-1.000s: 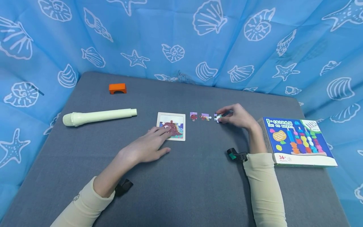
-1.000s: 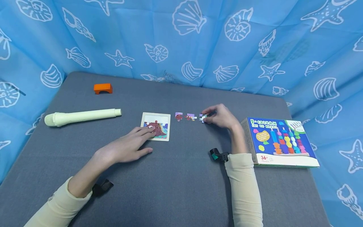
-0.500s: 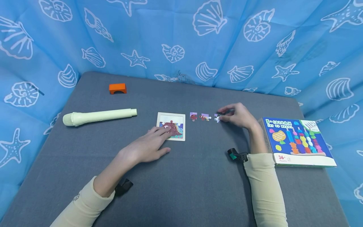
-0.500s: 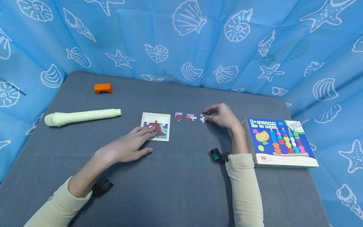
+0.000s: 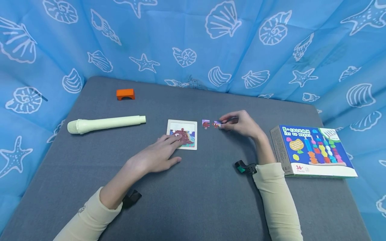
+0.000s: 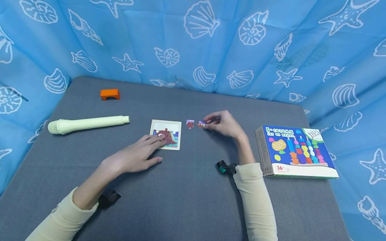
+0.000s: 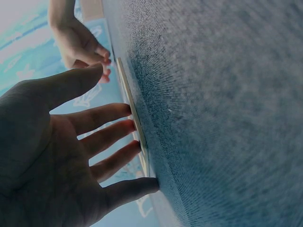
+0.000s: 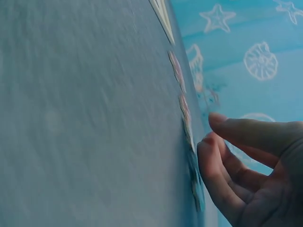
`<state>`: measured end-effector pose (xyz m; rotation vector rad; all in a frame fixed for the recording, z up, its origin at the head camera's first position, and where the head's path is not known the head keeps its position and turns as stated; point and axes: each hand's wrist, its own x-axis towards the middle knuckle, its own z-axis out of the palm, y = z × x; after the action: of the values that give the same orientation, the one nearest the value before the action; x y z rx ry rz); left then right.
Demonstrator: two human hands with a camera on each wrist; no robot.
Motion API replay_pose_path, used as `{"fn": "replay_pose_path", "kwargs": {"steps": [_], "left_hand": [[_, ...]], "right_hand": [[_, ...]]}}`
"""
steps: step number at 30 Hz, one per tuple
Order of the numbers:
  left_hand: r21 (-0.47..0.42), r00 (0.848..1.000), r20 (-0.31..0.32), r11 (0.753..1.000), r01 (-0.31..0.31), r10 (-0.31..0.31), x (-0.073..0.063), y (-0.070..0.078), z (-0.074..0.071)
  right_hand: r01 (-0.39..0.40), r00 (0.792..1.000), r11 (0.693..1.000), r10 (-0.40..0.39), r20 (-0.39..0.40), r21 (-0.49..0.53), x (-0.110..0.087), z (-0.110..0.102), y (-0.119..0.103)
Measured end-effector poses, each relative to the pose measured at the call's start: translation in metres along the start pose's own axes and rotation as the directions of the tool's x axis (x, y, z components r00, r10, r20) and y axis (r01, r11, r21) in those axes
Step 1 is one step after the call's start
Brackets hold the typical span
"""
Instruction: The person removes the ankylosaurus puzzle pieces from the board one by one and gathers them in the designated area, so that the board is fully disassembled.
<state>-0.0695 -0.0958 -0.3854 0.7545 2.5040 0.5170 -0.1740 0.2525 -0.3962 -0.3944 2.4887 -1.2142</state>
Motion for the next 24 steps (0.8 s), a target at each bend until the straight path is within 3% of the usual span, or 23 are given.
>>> {"fn": "replay_pose_path", "kwargs": {"steps": [14,22,24], "left_hand": [[0.009,0.999,0.021,1.000,0.027,-0.027,0.003,0.001,0.000],[0.008,1.000,0.023,1.000,0.016,-0.016,0.001,-0.001,0.000],[0.000,1.000,0.016,1.000,-0.005,0.005,0.002,-0.008,0.005]], "right_hand": [[0.077,0.990,0.987,-0.092,0.108,0.138,0.021,0.046,-0.034],[0.133,0.975,0.982,-0.154,0.159,0.135,0.036,0.074,-0.057],[0.157,0.968,0.979,-0.178,0.176,0.129,0.040,0.081,-0.062]]}}
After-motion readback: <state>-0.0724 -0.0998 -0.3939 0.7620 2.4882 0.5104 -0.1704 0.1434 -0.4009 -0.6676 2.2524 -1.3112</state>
